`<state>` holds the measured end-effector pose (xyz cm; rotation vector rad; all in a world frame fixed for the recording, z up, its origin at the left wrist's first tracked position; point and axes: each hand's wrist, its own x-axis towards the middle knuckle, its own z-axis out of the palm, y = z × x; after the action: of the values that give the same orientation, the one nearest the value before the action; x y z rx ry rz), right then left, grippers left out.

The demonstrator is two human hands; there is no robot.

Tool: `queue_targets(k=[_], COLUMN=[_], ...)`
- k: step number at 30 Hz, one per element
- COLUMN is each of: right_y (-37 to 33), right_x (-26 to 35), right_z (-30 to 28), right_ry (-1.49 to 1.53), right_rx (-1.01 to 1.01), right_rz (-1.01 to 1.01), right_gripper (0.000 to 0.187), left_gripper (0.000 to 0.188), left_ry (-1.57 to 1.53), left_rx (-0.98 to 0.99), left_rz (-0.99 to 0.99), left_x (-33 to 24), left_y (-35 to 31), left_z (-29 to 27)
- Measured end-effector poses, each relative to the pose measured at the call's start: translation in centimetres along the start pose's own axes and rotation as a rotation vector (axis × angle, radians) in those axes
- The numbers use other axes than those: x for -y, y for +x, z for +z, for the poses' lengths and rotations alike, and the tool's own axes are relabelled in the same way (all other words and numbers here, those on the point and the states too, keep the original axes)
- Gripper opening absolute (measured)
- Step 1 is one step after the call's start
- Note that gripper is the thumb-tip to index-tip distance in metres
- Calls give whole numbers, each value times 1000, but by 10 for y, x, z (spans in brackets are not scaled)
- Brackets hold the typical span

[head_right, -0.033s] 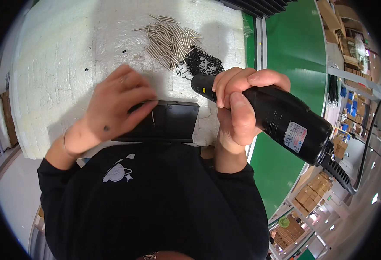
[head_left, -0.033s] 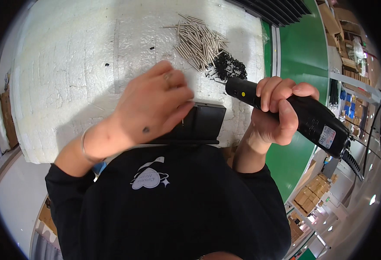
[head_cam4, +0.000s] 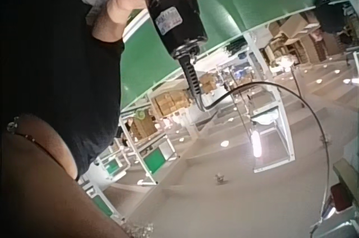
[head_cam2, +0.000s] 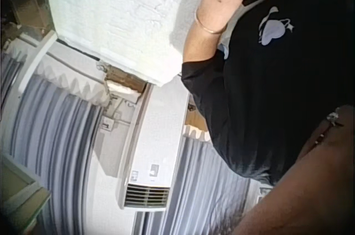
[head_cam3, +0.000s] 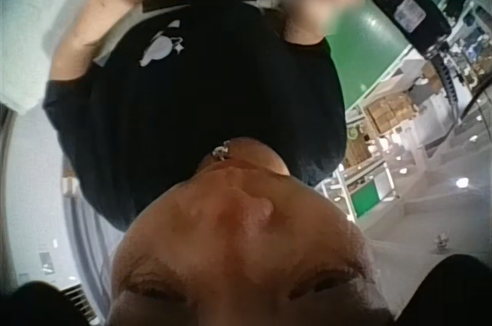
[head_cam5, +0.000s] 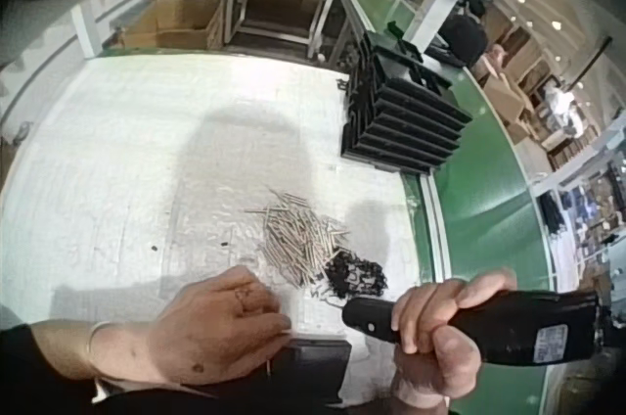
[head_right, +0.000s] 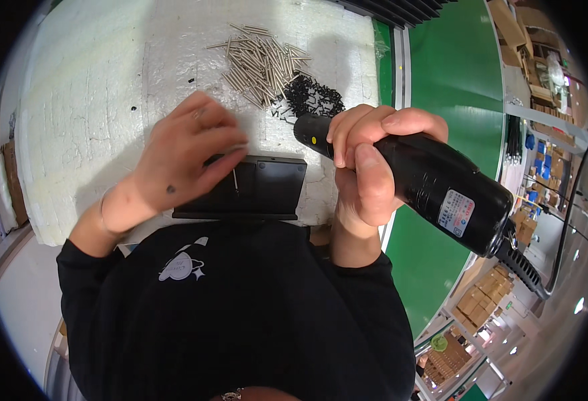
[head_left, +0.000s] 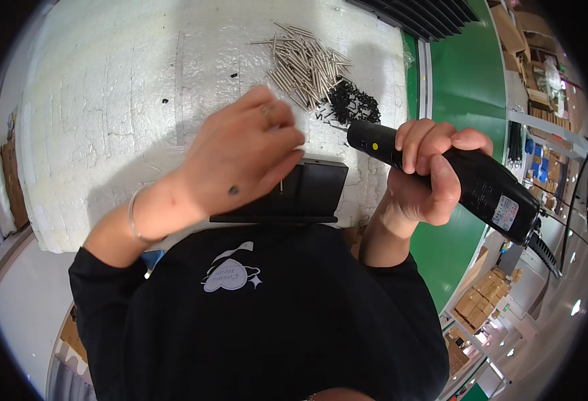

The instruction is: Fastening screws into black plastic components using an electric screwdriver on a factory assembly line.

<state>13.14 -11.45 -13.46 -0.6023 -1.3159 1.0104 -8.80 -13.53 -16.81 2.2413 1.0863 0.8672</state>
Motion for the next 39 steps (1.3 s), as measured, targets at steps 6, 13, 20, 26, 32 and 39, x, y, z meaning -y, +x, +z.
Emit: queue_targets(k=[6,13,20,26,32,39], right_y=[-1,2,3,2,2,-1], right_x=[13,29,38,41,37,36], right_z=[-4,-8,-10,-6,-5,-1], right_ry=[188,170,159,135,160,13], right_rx=[10,43,118,123,162,283], right_rz=[-73,-116,-93,-91,-119,-168], right_gripper=[35,32,31,30,32,32], left_gripper=[14,9,10,10,18,12], left_ry=[14,-42,-10,7,6,284], left_rx=[-17,-125,-124,-102,-52,53], left_rz=[196,250,259,257,203,212], left_x=[18,20,12,9,8,-12], left_y=[41,49,47,47,44,47], left_z=[33,44,37,33,29,24])
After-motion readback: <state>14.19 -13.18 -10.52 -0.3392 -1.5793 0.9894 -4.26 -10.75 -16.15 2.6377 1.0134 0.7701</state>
